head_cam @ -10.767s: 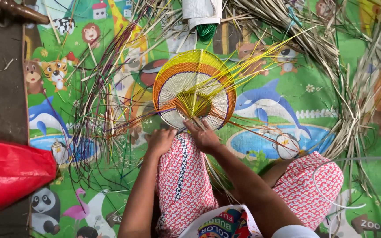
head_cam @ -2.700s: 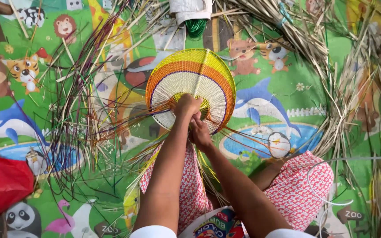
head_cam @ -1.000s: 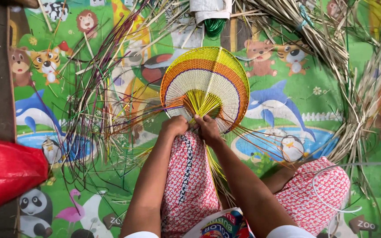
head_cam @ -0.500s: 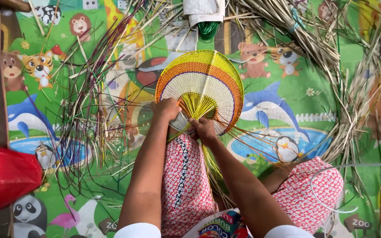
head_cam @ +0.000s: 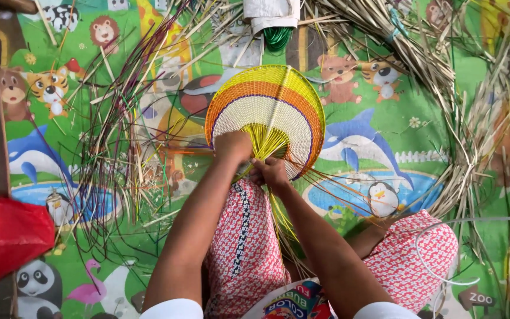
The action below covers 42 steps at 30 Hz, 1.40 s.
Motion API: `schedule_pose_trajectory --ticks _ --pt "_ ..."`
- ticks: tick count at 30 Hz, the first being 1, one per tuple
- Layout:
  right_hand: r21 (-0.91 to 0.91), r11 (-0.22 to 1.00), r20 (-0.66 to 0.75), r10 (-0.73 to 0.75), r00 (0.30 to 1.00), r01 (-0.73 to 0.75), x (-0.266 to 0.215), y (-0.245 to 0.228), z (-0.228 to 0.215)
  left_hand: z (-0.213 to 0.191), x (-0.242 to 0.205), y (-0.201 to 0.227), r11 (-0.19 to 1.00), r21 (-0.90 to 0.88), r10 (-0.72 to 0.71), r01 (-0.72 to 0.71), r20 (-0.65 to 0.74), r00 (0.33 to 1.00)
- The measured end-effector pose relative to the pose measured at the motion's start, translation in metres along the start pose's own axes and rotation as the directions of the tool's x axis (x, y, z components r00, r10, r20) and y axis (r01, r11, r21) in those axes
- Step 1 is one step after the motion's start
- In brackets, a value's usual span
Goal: Weaving colored strands into a circular fan-shaped frame to create a patterned object.
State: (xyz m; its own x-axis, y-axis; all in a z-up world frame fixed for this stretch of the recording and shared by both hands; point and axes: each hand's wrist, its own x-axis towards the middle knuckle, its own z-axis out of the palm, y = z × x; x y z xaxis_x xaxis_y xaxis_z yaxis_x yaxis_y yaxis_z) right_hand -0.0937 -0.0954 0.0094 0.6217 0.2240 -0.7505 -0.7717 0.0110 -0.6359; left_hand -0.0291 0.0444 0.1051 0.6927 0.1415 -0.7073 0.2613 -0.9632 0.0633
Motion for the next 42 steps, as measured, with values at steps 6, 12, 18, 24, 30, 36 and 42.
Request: schedule_pose_trajectory --ticks 6,12,18,24,30,36,42 --pt "-0.235 0.966 0.098 -0.084 0.992 0.105 0.018 0.006 -0.036 0.089 -0.071 0.080 0.851 0.501 0.134 -0.155 0.078 0.988" --pt "0.119 0.955 0.266 0.233 0.935 -0.271 -0.040 -0.051 -0.023 0.095 -0.181 0.137 0.561 0.728 0.226 -0.395 0.325 0.918" --pt "0.177 0.960 0.443 0.118 0.889 -0.215 -0.046 -0.052 -0.034 0.151 -0.219 0.150 0.623 0.530 0.453 -0.574 0.353 0.818" --pt "0.169 0.976 0.335 0.075 0.939 -0.139 -0.030 -0.028 -0.035 0.069 -0.265 0.111 0.845 -0.161 0.533 -0.510 0.176 0.827" --pt "0.211 0.967 0.360 0.058 0.931 -0.142 -0.017 -0.010 -0.040 0.075 -0.074 -0.023 0.944 -0.310 -0.019 -0.116 -0.403 0.915" --pt "0.210 0.969 0.329 0.055 0.943 -0.130 -0.037 -0.027 -0.035 0.080 -0.023 -0.040 0.712 -0.693 0.080 -0.112 -0.079 0.994" --pt "0.177 0.984 0.230 -0.017 0.973 -0.024 -0.036 -0.022 -0.029 0.093 0.017 -0.049 0.426 -0.895 0.141 0.134 0.212 0.967"
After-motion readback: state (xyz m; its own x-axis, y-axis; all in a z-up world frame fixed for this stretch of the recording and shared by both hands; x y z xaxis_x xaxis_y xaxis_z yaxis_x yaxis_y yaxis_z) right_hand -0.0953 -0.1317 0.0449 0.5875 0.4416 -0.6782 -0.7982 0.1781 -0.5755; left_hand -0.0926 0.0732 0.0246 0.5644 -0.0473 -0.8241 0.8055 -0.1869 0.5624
